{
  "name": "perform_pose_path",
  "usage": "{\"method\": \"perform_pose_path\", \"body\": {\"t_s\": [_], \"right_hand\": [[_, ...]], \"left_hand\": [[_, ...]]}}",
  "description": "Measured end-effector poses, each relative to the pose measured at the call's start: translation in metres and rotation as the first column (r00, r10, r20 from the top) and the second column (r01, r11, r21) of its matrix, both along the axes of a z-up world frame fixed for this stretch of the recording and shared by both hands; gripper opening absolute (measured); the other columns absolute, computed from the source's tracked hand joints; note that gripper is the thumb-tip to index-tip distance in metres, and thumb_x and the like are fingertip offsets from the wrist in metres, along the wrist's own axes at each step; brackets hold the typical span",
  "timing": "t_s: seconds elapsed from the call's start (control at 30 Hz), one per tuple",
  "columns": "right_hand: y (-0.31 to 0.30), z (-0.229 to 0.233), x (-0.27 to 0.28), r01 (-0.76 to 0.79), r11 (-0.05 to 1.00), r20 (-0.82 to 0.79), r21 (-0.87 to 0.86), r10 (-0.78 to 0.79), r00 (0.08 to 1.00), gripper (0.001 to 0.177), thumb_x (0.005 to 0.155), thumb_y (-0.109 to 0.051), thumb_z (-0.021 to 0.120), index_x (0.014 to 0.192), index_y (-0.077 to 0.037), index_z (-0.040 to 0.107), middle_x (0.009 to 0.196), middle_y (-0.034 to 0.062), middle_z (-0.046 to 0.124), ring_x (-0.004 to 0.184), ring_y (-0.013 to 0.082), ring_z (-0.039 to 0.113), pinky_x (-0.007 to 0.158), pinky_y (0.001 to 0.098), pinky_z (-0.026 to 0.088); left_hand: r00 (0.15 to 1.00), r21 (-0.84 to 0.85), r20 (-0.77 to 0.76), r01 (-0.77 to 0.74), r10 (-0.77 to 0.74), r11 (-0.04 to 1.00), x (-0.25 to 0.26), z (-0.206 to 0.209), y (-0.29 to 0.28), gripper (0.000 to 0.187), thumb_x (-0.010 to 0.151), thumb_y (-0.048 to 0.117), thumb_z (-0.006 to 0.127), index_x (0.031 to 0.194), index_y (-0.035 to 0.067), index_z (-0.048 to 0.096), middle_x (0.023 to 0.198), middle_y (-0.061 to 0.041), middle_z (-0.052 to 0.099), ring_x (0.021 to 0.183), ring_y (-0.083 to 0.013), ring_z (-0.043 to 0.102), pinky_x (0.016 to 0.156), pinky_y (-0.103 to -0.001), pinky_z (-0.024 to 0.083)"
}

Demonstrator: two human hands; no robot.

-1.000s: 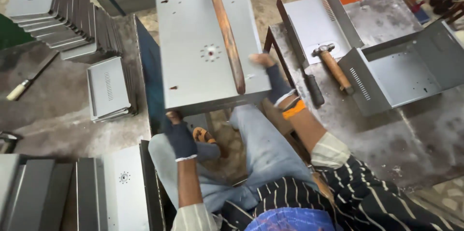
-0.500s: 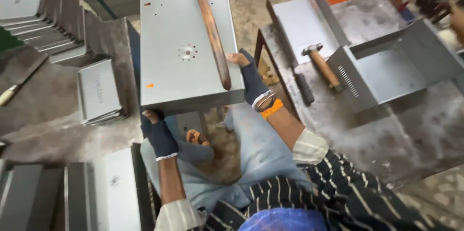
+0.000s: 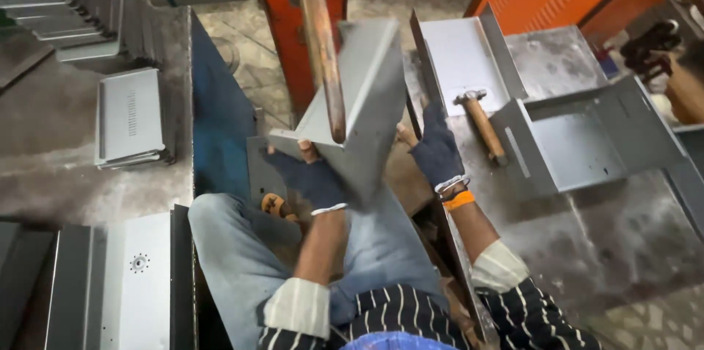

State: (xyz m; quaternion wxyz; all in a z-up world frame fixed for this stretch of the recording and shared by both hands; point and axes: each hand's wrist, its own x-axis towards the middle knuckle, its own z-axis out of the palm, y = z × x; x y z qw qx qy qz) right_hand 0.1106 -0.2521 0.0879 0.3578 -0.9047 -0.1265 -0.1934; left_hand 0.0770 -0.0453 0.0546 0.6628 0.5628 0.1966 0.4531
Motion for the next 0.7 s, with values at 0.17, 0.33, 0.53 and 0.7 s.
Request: {"method": "perform_pose_path", "body": {"t_s": [0.17,0.33,0.53,0.7], "right_hand": [[0.048,0.065,0.046,-0.273,0.948,0.225,-0.163,0.305,0.925,0.046,0.106,-0.032,0.064,0.138,0.001,0.061,0.140,0.0218,0.065,0.133,0.0372,0.057,0.110,0.0457,0.046],[0.067,0.078,0.102,-0.377,0.926,-0.452,-0.006,0.333,0.827,0.042,0.099,-0.040,0.060,0.094,-0.001,0.075,0.083,0.0198,0.074,0.080,0.0342,0.074,0.080,0.0406,0.056],[0.063,0.122,0.075,-0.279,0.916,-0.227,-0.287,0.218,0.949,0.046,0.098,-0.043,0.060,0.068,-0.011,0.076,0.055,0.0106,0.066,0.044,0.0259,0.064,0.055,0.0436,0.054],[0.057,0.153,0.042,-0.195,0.864,-0.013,-0.463,0.213,0.977,0.050,0.098,-0.040,0.065,0.058,-0.011,0.072,0.050,0.0154,0.059,0.046,0.0350,0.060,0.052,0.0496,0.049]], "left_hand": [[0.940,0.305,-0.146,0.339,-0.307,0.890,0.015,0.056,0.062,0.065,0.090,0.034,0.079,0.135,-0.002,0.050,0.126,-0.018,0.058,0.118,-0.0285,0.058,0.104,-0.038,0.046],[0.866,0.393,-0.131,0.492,-0.483,0.777,0.037,0.052,0.072,0.059,0.085,0.032,0.080,0.130,0.001,0.056,0.120,-0.012,0.060,0.114,-0.0248,0.060,0.105,-0.037,0.047],[0.690,0.273,-0.061,0.707,-0.721,0.653,0.030,0.034,0.073,0.070,0.085,0.018,0.081,0.145,0.007,0.045,0.141,-0.009,0.053,0.132,-0.0213,0.052,0.115,-0.034,0.040],[0.466,-0.055,-0.079,0.880,-0.881,0.471,-0.004,0.086,0.067,0.086,0.076,0.023,0.086,0.148,0.014,0.040,0.147,-0.002,0.045,0.134,-0.0190,0.048,0.098,-0.038,0.048]]}}
